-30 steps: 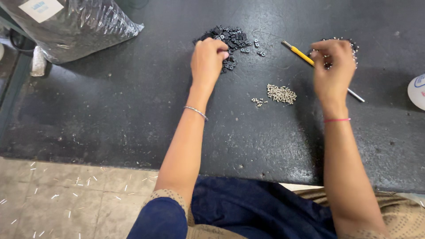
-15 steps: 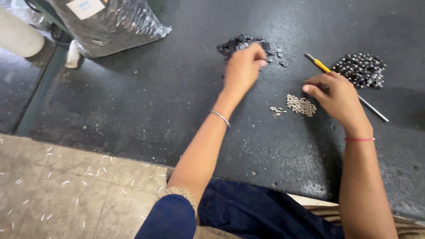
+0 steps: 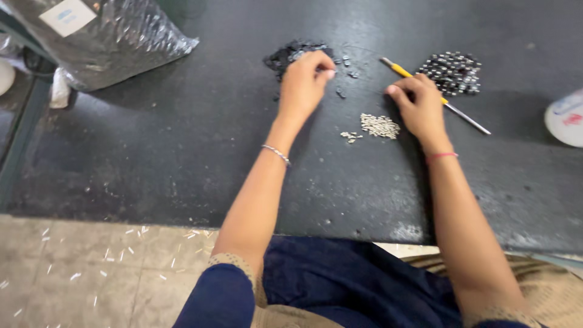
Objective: The person sits at a workbench assembling small black plastic buckle components. They pick up a buckle part, insert small metal screws or pins into it by hand, occasionally use a yellow-handled screwdriver-like tool to tighten or seat a screw, and set finished pieces aside while drawing new parts from piles on the bench.
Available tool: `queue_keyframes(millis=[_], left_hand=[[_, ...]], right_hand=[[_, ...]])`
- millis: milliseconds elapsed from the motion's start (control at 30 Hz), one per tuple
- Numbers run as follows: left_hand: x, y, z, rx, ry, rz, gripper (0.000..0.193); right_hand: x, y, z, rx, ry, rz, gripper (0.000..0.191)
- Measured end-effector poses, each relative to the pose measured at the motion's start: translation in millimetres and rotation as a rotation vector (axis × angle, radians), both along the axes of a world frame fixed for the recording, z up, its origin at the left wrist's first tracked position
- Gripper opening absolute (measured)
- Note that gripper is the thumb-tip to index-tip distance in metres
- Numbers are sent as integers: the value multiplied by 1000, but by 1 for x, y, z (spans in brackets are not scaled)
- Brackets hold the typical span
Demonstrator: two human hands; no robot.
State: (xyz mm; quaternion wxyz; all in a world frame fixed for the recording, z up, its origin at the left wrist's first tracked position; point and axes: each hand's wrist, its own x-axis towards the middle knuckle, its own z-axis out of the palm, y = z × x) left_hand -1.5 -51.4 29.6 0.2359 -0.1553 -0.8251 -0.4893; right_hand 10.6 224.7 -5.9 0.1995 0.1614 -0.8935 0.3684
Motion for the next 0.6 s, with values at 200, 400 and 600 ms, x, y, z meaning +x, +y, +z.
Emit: queue_keyframes(millis=[200, 400, 600], left_hand=[[1, -37, 40, 225, 74, 42, 9], [39, -108, 79, 390, 110, 38, 12], [163, -200, 43, -111, 54, 470, 17]], right_hand=[[1, 1, -4, -51, 23, -23, 17], [-1, 1, -1, -61, 12, -19, 17], [-4, 4, -8, -78, 53, -3, 19]])
